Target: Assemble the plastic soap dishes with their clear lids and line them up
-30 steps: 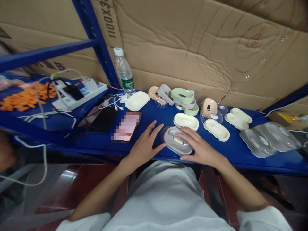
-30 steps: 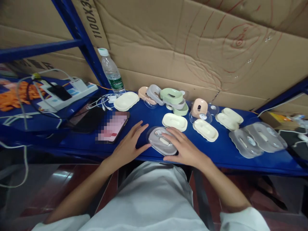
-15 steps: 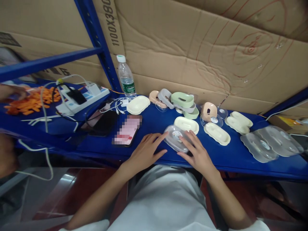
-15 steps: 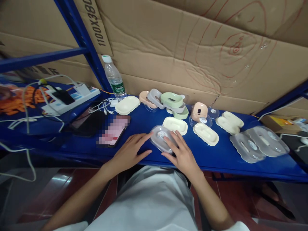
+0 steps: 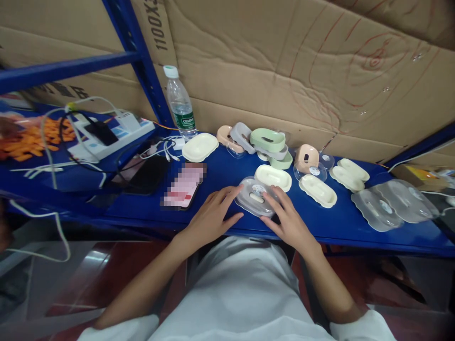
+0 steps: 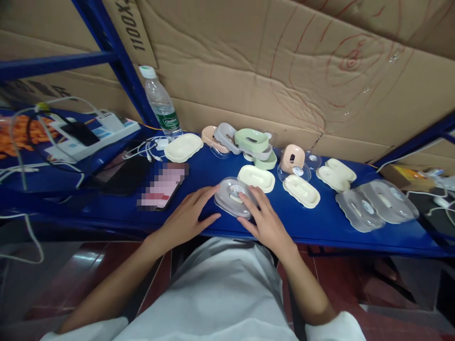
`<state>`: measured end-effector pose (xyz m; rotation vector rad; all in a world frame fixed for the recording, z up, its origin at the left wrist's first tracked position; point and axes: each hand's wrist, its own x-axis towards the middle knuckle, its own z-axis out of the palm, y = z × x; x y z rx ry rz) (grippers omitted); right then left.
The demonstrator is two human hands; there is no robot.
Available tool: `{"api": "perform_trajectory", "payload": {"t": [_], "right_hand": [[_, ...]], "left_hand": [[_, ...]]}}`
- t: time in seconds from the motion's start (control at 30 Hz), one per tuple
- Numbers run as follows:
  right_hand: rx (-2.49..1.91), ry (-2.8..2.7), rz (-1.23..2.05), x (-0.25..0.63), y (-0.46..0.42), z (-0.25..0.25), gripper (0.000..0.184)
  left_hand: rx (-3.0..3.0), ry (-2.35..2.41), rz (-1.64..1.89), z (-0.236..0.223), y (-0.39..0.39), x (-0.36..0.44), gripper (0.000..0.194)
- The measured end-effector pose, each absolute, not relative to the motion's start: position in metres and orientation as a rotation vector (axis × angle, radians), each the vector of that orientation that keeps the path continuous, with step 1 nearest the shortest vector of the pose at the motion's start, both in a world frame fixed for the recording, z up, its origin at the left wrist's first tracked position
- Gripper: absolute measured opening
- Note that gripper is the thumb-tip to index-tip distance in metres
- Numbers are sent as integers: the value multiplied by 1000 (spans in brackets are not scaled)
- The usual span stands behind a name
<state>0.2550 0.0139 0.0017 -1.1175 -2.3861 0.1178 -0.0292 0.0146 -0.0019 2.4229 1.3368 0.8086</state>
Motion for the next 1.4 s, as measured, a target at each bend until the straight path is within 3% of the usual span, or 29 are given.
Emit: {"api": "perform_trajectory", "payload": {"t": [0.27, 0.93, 1.1, 1.3, 1.4], "right_hand": [[-1013, -2452, 162, 256, 13, 3, 74], [-1008, -2439, 197, 255, 15, 5, 69], [-1012, -2443, 224, 256, 15, 5, 68], [-1066, -2451, 212, 255, 13, 5, 75], [-1077, -2422, 208, 255, 11, 3, 73]], "left_hand": [[2301, 1281, 1018, -7, 19, -32, 34], [2375, 1309, 969, -7, 18, -31, 41], [2513, 1223, 816, -1, 15, -30, 55], [2533, 1225, 788, -1, 14, -30, 50], [2512, 1241, 798, -2, 14, -30, 57]]}}
